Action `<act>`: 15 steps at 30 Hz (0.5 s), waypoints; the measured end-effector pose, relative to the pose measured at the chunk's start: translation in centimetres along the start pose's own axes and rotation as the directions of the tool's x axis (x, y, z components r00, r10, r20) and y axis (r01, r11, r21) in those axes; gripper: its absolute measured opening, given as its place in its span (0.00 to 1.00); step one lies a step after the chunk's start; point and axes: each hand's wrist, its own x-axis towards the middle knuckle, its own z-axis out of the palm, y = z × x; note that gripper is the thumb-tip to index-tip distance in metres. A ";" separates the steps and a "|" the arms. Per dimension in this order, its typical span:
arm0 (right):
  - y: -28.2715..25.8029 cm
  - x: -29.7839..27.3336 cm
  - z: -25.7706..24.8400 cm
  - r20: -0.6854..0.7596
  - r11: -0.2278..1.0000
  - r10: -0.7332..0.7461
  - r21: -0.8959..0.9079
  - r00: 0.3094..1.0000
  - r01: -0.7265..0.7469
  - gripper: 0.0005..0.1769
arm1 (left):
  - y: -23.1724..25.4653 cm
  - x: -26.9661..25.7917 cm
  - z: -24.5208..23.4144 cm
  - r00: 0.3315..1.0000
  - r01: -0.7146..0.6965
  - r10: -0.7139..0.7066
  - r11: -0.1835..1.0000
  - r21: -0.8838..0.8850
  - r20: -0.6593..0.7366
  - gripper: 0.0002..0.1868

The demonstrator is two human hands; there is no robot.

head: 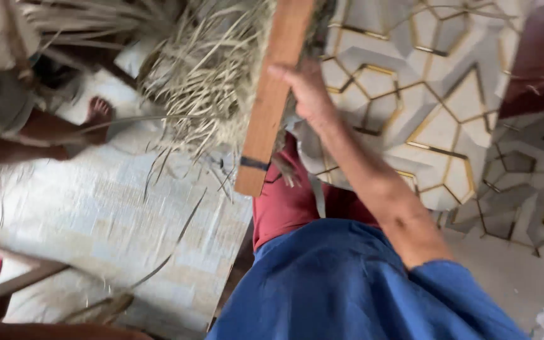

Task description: Weaving dried leaf fibers around a wooden frame to create a mat or craft item

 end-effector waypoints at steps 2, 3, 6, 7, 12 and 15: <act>-0.4 -0.6 -2.0 0.027 1.000 -0.020 0.021 0.999 0.020 0.22 | -2.8 -5.2 -9.4 0.966 -0.244 0.130 0.743 -0.623 -0.223 0.06; -0.3 -0.9 -2.7 0.084 0.999 -0.024 0.042 0.996 0.021 0.21 | -4.3 -6.0 -14.9 0.877 -0.478 0.116 0.115 -0.871 -0.466 0.18; 1.1 -0.9 -6.4 -0.162 0.988 0.082 0.141 0.983 -0.059 0.21 | -14.6 -4.1 -40.8 0.467 0.082 0.640 -0.718 -0.691 -0.610 0.24; 1.6 -0.9 -8.3 -0.175 0.988 0.080 0.142 0.981 -0.055 0.21 | -16.7 -4.2 -42.7 0.461 0.077 0.635 -0.725 -0.685 -0.620 0.24; 2.7 -2.7 -18.2 -0.206 0.978 0.198 0.107 0.958 -0.179 0.20 | -23.2 -4.3 -47.4 0.442 0.271 0.847 -0.439 -0.857 -0.295 0.70; 0.7 -6.1 -19.5 -0.267 0.955 0.276 -0.035 0.923 -0.295 0.21 | -22.3 -5.1 -46.9 0.708 0.302 0.640 -0.657 -0.691 -0.299 0.63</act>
